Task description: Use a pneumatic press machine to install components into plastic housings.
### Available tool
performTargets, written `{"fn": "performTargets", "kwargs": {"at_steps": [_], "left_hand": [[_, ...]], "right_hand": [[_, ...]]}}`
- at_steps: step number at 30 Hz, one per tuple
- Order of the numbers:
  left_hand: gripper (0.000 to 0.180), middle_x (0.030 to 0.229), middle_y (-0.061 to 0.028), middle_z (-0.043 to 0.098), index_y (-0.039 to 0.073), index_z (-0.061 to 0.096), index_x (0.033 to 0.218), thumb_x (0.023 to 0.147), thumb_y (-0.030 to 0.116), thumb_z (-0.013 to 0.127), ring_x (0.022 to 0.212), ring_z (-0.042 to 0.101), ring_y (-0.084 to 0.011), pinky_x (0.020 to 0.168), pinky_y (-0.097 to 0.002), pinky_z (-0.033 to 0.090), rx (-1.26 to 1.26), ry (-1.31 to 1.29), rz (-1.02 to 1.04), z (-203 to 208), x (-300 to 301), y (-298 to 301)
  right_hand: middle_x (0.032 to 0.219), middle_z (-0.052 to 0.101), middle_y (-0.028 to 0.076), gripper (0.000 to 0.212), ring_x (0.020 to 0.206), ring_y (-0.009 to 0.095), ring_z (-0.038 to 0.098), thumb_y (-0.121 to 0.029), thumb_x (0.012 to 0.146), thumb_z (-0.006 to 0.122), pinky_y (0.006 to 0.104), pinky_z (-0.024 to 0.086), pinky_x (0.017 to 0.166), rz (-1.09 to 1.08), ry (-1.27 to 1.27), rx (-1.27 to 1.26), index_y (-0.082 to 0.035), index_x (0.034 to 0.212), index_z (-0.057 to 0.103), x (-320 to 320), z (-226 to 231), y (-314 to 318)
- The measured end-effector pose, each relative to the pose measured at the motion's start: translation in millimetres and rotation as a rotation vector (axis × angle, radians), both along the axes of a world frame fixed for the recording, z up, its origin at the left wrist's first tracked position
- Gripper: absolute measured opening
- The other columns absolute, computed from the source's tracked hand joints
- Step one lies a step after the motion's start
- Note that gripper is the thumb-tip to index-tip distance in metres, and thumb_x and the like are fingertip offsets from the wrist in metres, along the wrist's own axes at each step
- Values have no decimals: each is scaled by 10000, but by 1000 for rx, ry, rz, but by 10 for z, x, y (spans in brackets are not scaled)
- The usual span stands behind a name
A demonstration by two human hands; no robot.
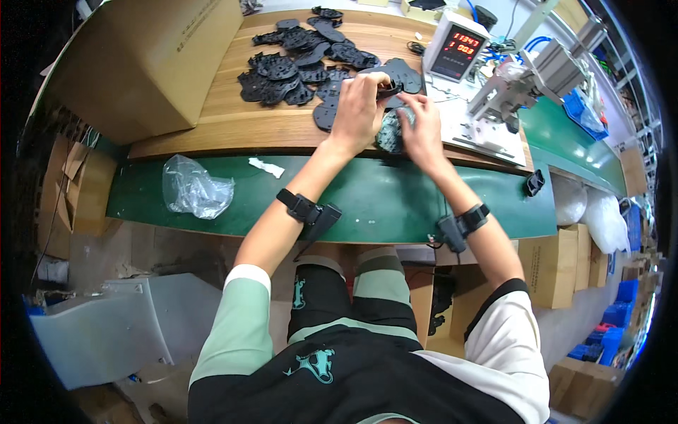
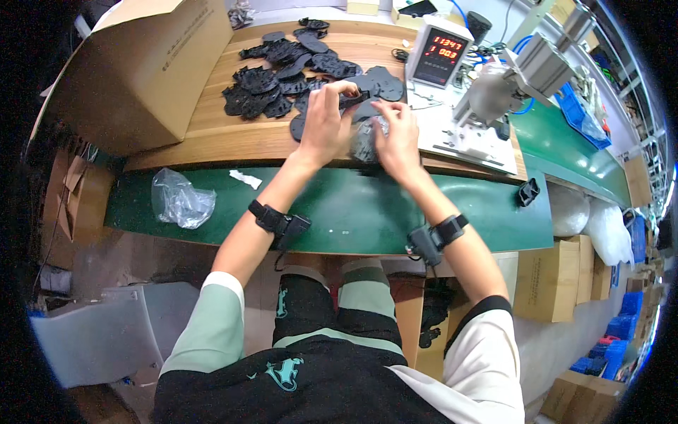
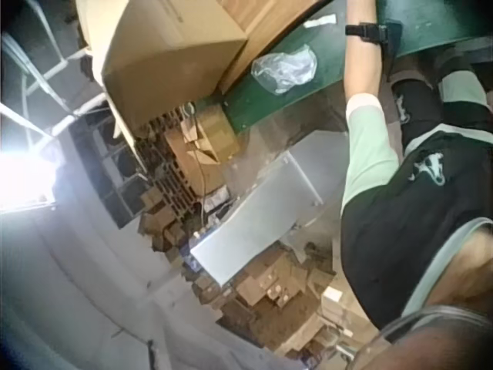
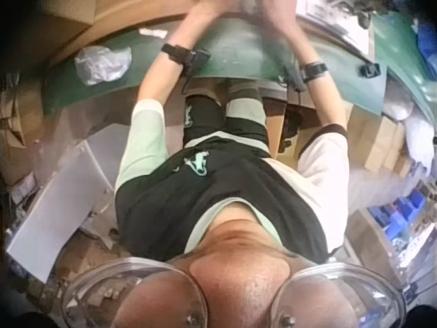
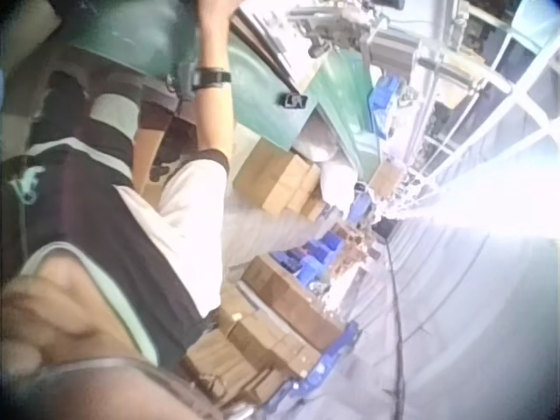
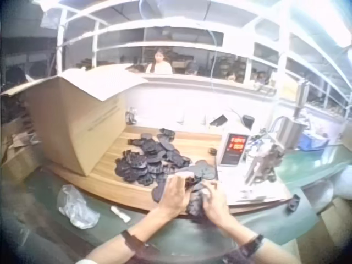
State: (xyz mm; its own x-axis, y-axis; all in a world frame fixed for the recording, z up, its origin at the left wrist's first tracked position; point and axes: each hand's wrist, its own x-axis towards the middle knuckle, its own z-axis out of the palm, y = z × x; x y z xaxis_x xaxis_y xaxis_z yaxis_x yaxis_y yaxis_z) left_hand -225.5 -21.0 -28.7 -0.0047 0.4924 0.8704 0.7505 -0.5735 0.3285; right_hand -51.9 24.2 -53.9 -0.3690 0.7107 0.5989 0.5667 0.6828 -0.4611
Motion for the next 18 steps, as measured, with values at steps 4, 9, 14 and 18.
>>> {"fn": "performTargets", "kwargs": {"at_steps": [4,9,14,18], "left_hand": [[541,1099,-101,688,94,590,1317,800,-43,673,1051,650,-308,930,-421,462,-33,-72,9,-95,188,-15],[431,1117,-104,683,102,682,1178,779,-60,675,1010,664,-314,880,-421,515,7,48,18,-162,311,-130],[437,1235,-112,692,82,651,1180,779,-92,661,1125,670,-301,905,-400,527,40,118,-52,-238,347,-171],[415,1144,-125,713,79,638,1180,790,-58,674,1075,680,-309,899,-413,529,2,165,-108,-219,461,-231]], "right_hand": [[1347,566,174,483,1286,343,504,-305,928,666,529,355,1097,82,-438,121,-39,1324,588,91,19,-665],[1235,654,106,412,1184,278,601,-61,789,662,468,431,1097,45,-437,192,-67,1201,646,473,-77,-994],[1241,694,146,507,1141,322,677,155,755,610,404,560,988,-54,-124,276,-79,1195,700,1069,247,-1175],[1153,704,135,468,1055,340,681,141,769,644,409,543,925,-201,-89,352,-86,1172,716,1633,559,-846]]}}
